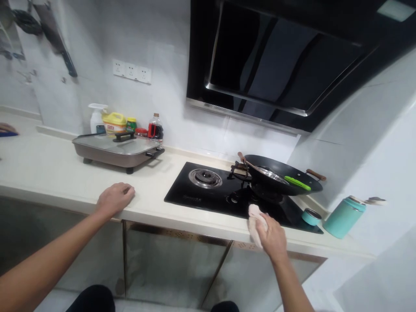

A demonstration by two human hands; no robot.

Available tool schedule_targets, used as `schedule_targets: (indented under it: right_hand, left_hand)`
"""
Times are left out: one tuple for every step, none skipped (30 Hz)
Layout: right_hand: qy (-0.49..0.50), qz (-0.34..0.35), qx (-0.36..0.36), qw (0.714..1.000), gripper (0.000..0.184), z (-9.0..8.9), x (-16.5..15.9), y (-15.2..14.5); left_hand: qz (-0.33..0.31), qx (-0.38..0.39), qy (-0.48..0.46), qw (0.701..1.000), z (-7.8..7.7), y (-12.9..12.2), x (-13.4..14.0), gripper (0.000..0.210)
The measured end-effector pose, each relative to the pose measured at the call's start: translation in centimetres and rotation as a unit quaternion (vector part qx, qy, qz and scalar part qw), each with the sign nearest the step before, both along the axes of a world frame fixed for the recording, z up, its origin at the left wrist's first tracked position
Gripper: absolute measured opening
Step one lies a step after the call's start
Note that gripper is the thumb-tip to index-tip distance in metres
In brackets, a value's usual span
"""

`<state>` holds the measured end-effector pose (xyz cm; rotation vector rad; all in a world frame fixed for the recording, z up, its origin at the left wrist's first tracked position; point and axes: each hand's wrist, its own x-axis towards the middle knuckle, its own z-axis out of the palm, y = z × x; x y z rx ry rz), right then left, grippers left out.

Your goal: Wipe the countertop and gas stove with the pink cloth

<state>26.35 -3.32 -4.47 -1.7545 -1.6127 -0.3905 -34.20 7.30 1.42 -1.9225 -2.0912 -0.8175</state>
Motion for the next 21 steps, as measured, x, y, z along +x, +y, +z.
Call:
schedule_targets:
  right_hand:
    - [0.001, -0.012, -0.012, 1.0, 0.066, 0.0, 1.3, -0.3]
    - [0.006, -0.024, -0.024, 0.999, 0.066, 0.1, 2.5, -0.6]
    - [0.011, -0.036, -0.035, 0.999, 0.065, 0.2, 3.3, -0.9]
    - [0.017, -0.047, -0.044, 0.998, 0.065, 0.4, 3.9, -1.2]
    - [0.021, -0.059, -0.052, 0.997, 0.066, 0.6, 4.2, -1.4]
    - [0.023, -0.071, -0.06, 0.995, 0.066, 0.9, 4.2, -1.6]
    - [0.023, -0.083, -0.068, 0.994, 0.067, 1.2, 3.8, -1.7]
    - [0.021, -0.093, -0.076, 0.993, 0.067, 1.5, 3.1, -1.8]
    - [0.016, -0.098, -0.083, 0.992, 0.067, 1.9, 2.1, -1.8]
    - [0.011, -0.095, -0.088, 0.991, 0.067, 2.2, 0.8, -1.8]
    - [0.003, -0.085, -0.091, 0.992, 0.066, 2.4, -0.8, -1.6]
    - [-0.007, -0.068, -0.092, 0.993, 0.064, 2.6, -2.7, -1.3]
    - [-0.017, -0.048, -0.092, 0.994, 0.062, 2.6, -4.7, -1.0]
    - [-0.029, -0.026, -0.093, 0.995, 0.06, 2.7, -6.9, -0.5]
    - [-0.04, -0.01, -0.092, 0.995, 0.059, 2.7, -9.3, 0.1]
    - [-0.05, 0.005, -0.091, 0.995, 0.057, 2.7, -11.8, 0.6]
    - [-0.061, 0.02, -0.089, 0.994, 0.055, 2.8, -14.4, 1.2]
    - [-0.074, 0.036, -0.088, 0.993, 0.052, 3.0, -17.1, 1.7]
    - [-0.092, 0.052, -0.09, 0.99, 0.05, 3.2, -19.8, 2.1]
    - [-0.109, 0.07, -0.094, 0.987, 0.046, 3.5, -22.4, 2.5]
    - [-0.119, 0.089, -0.093, 0.984, 0.043, 3.9, -25.1, 2.7]
  left_hand:
    - [-0.003, 0.0, 0.0, 1.0, 0.0, 0.0, 0.0, 0.041]
    - [-0.007, 0.0, 0.002, 1.0, 0.0, 0.0, 0.0, 0.042]
    - [-0.01, -0.001, 0.003, 1.0, 0.1, -0.1, 0.1, 0.042]
    - [-0.012, -0.002, 0.006, 1.0, 0.1, -0.1, 0.1, 0.042]
    - [-0.012, -0.002, 0.008, 1.0, 0.1, -0.1, 0.2, 0.041]
    - [-0.011, -0.003, 0.009, 1.0, 0.1, -0.2, 0.3, 0.041]
    - [-0.01, -0.004, 0.011, 1.0, 0.1, -0.2, 0.3, 0.04]
    - [-0.007, -0.005, 0.012, 1.0, 0.1, -0.2, 0.4, 0.04]
    - [-0.006, -0.007, 0.012, 1.0, 0.1, -0.2, 0.5, 0.04]
    - [-0.007, -0.009, 0.011, 1.0, 0.1, -0.2, 0.6, 0.041]
    - [-0.01, -0.01, 0.01, 1.0, 0.0, -0.2, 0.6, 0.041]
    - [-0.014, -0.011, 0.009, 1.0, 0.0, -0.2, 0.6, 0.041]
    - [-0.019, -0.011, 0.008, 1.0, -0.1, -0.1, 0.6, 0.041]
    - [-0.022, -0.009, 0.007, 1.0, -0.2, -0.1, 0.6, 0.041]
    - [-0.024, -0.005, 0.006, 1.0, -0.3, -0.1, 0.6, 0.041]
    - [-0.025, 0.001, 0.005, 1.0, -0.4, -0.1, 0.6, 0.04]
    - [-0.025, 0.007, 0.005, 1.0, -0.5, -0.1, 0.6, 0.04]
    - [-0.027, 0.013, 0.003, 1.0, -0.6, -0.2, 0.6, 0.039]
    - [-0.029, 0.018, 0.002, 0.999, -0.7, -0.2, 0.6, 0.038]
    - [-0.031, 0.021, 0.0, 0.999, -0.8, -0.3, 0.6, 0.037]
    - [-0.031, 0.024, -0.002, 0.999, -0.8, -0.4, 0.7, 0.036]
